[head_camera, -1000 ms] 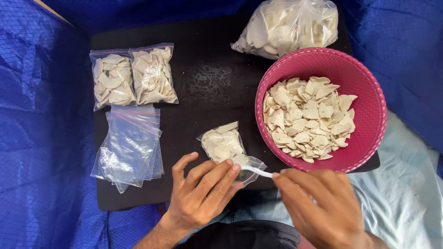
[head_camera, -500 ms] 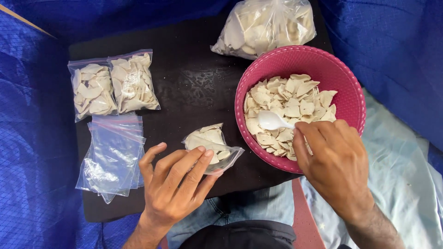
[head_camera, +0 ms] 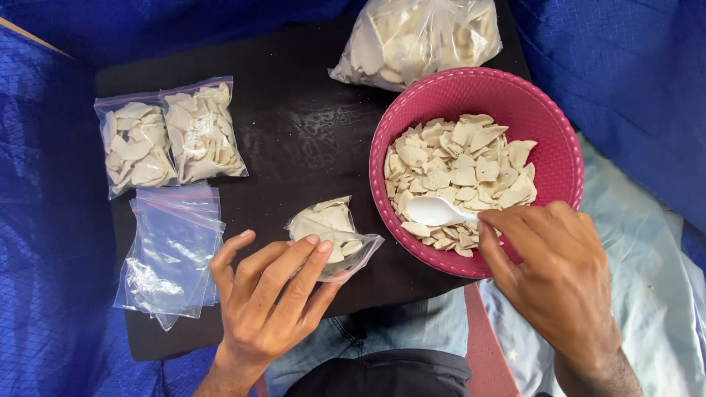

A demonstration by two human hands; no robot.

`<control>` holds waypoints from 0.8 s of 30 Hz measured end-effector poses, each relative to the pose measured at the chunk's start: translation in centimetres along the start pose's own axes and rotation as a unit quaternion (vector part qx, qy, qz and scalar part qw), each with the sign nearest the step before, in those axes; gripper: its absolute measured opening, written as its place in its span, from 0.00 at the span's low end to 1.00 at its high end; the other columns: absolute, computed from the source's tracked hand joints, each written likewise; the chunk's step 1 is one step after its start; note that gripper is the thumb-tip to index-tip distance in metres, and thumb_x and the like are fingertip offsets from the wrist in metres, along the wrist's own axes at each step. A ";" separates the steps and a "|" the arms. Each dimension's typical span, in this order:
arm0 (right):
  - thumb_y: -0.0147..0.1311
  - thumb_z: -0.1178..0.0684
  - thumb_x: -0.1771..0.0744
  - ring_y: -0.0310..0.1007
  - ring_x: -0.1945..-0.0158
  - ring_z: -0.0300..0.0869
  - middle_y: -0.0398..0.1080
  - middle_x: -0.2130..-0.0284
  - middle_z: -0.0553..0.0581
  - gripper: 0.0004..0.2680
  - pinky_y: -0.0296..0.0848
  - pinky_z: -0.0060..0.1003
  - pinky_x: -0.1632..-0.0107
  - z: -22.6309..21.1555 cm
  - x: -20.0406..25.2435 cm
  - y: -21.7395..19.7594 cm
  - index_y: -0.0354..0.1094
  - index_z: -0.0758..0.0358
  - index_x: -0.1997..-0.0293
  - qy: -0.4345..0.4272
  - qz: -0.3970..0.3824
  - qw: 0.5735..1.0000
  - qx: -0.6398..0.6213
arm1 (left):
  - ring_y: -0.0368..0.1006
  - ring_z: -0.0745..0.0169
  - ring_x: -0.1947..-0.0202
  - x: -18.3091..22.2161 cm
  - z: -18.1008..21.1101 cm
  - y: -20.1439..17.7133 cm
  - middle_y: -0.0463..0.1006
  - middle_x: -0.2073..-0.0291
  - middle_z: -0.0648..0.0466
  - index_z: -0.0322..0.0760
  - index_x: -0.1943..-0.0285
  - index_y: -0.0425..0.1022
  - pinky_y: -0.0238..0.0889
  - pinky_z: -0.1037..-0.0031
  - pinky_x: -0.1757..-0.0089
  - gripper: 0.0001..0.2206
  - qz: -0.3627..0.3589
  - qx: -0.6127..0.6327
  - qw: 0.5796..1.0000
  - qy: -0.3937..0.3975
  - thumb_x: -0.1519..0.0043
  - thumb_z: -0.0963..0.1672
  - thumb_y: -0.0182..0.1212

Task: A person is manually bagging crackers by scooping them from a bowl into small plastic bags using a spoon and their hands.

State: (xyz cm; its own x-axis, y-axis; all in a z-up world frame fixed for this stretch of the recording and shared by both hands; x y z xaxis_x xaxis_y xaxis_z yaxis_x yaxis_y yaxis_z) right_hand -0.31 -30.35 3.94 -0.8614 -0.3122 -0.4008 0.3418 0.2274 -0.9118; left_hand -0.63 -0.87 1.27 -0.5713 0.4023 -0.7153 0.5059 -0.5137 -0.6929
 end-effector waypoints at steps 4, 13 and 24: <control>0.64 0.57 0.32 0.67 0.64 0.47 0.76 0.64 0.50 0.02 0.63 0.42 0.57 0.4 0.6 -0.2 0.76 0.57 0.57 0.005 -0.014 1.000 -0.014 | 0.75 0.60 0.62 0.2 -0.1 -0.2 0.80 0.55 0.53 0.37 0.51 0.82 0.61 0.53 0.46 0.11 -0.001 -0.004 1.000 -0.002 0.36 0.47 0.70; 0.61 0.59 0.32 0.73 0.63 0.45 0.79 0.63 0.55 0.02 0.69 0.38 0.53 1.2 0.2 0.3 0.78 0.63 0.58 0.066 -0.019 0.990 -0.126 | 0.75 0.62 0.63 0.2 0.4 0.0 0.80 0.56 0.55 0.38 0.52 0.82 0.60 0.54 0.46 0.09 0.008 0.006 1.000 0.006 0.35 0.46 0.69; 0.62 0.54 0.34 0.79 0.61 0.36 0.81 0.64 0.49 0.03 0.72 0.30 0.53 3.2 -1.1 1.3 0.79 0.58 0.61 0.103 -0.094 0.970 -0.197 | 0.75 0.62 0.62 0.2 0.7 0.1 0.80 0.54 0.56 0.39 0.51 0.81 0.60 0.54 0.46 0.10 0.004 0.008 1.000 0.009 0.34 0.48 0.67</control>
State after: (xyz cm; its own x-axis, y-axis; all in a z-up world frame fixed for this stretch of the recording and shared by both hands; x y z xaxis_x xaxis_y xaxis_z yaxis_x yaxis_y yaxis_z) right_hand 2.25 -32.65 2.96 -0.9651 -0.2014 -0.1673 0.0357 0.5316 -0.8462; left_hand -1.14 -1.36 1.14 -0.5558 0.4114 -0.7224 0.4994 -0.5295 -0.6858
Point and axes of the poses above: each hand's wrist, its own x-axis away from the middle knuckle, its own y-axis out of the palm, z = x × y, the point moved 1 cm from there along -x, towards the middle knuckle
